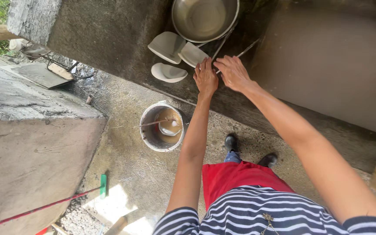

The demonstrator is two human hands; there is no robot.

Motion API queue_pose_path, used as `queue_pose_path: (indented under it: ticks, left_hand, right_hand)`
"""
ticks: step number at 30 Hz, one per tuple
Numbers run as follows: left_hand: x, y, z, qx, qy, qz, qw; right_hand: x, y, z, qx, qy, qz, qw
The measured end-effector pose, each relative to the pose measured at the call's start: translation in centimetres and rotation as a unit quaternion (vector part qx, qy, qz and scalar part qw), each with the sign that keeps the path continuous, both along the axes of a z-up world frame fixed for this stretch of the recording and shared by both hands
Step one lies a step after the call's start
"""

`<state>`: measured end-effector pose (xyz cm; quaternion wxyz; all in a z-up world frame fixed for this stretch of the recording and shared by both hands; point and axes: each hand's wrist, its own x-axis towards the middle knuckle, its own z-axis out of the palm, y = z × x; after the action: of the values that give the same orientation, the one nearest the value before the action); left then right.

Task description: The person washes several metal bowls and a pair of tongs in an outdoor concrete sink using a yellow sponge and running water. They scrub the items, rinse them under the tap, and place them aside on the sink ledge.

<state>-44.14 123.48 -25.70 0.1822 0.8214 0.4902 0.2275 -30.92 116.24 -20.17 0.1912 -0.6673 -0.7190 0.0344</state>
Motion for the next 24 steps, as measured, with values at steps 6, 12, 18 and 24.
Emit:
queue_pose_path:
  ticks: [6, 12, 18, 24]
  left_hand:
    - [-2.0, 2.6, 0.3, -0.108, 0.107, 0.025, 0.988]
    - [-5.4, 3.6, -1.6, -0.019, 0.135, 0.024, 0.99]
    - [-6.2, 3.8, -0.4, -0.043, 0.094, 0.045, 0.994]
    - [-2.3, -3.0, 2.1, -0.05, -0.021, -0.091, 0.994]
  right_hand:
    - [0.0, 11.4, -5.9, -0.068, 0.022, 0.004, 0.997]
    - [-1.1, 12.9, -6.8, -0.054, -0.13, -0.066, 0.988]
    - [-4.2, 4.8, -6.1, -0.096, -0.123, -0.011, 0.988]
    - [-6.2, -2.3, -5.6, -0.232, -0.112, -0.023, 0.966]
